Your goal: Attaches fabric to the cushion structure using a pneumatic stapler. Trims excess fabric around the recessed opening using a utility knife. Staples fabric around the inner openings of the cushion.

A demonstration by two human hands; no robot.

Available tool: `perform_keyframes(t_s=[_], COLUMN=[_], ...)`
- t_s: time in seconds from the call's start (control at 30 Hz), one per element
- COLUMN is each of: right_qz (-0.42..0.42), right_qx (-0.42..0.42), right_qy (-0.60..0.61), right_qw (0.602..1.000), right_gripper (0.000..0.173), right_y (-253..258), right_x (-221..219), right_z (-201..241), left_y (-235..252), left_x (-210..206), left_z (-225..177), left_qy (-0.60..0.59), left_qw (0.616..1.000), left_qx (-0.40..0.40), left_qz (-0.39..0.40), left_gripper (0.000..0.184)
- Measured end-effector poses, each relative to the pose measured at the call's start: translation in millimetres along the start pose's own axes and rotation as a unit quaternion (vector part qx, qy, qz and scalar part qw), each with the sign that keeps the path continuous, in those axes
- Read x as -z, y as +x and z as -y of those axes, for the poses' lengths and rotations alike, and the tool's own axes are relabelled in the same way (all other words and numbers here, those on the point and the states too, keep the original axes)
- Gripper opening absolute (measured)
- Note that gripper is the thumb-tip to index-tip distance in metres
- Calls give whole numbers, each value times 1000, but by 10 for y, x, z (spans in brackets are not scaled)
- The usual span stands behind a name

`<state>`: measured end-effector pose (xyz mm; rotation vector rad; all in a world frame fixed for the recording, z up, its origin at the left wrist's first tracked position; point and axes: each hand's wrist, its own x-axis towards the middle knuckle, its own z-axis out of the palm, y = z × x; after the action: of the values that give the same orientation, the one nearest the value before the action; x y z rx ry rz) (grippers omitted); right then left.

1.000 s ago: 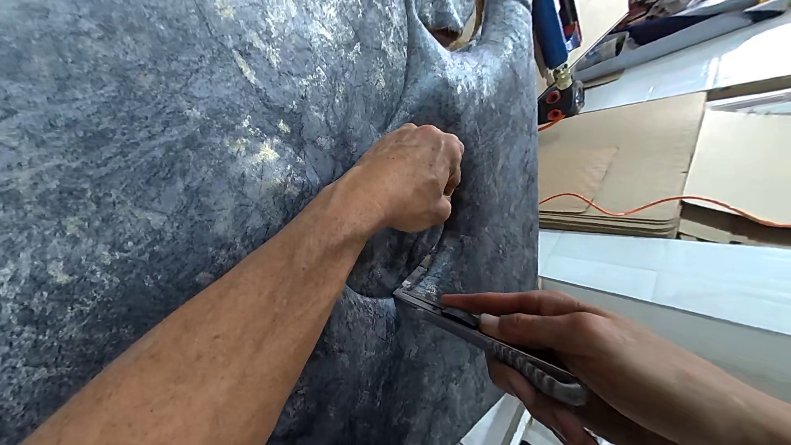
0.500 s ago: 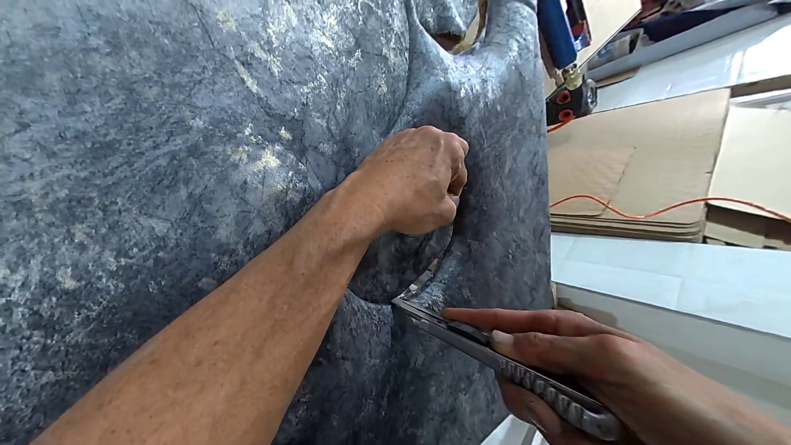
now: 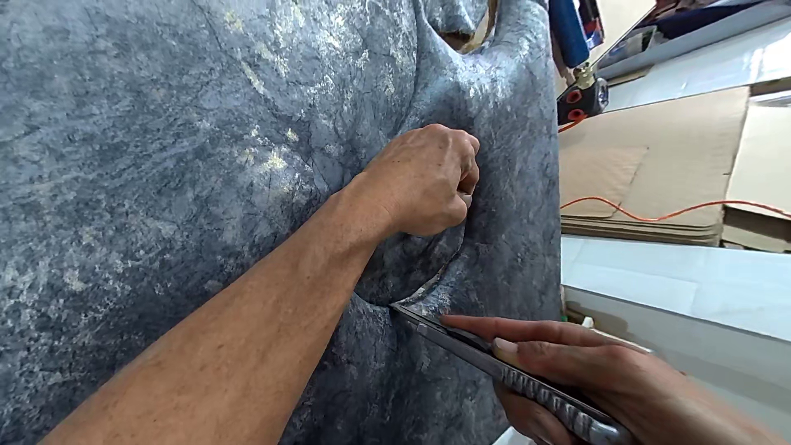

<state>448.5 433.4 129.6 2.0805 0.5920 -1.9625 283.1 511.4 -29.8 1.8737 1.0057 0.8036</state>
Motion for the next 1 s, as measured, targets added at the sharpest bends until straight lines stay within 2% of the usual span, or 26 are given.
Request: perform_keyframes(t_s=[0.43,0.7,1.0], right_qz=[18,33,25], right_qx=[0,5,15], right_qy=[38,146,134], right_qw=[999,989,991], right_gripper=[46,48,46], right_y=[-13,2,-30], right_x=[-109,-224,-301], right_z=[-14,-185,-163], left_y=[4,3,-6], left_x=[14,21,25], left_z=[9,7,7], left_qy=[-18,-24,-36], left_qw=[1000,1000,998], left_qx=[-6,-1,-4], left_qz=[-22,-20,-46], left_gripper=[15,16,15])
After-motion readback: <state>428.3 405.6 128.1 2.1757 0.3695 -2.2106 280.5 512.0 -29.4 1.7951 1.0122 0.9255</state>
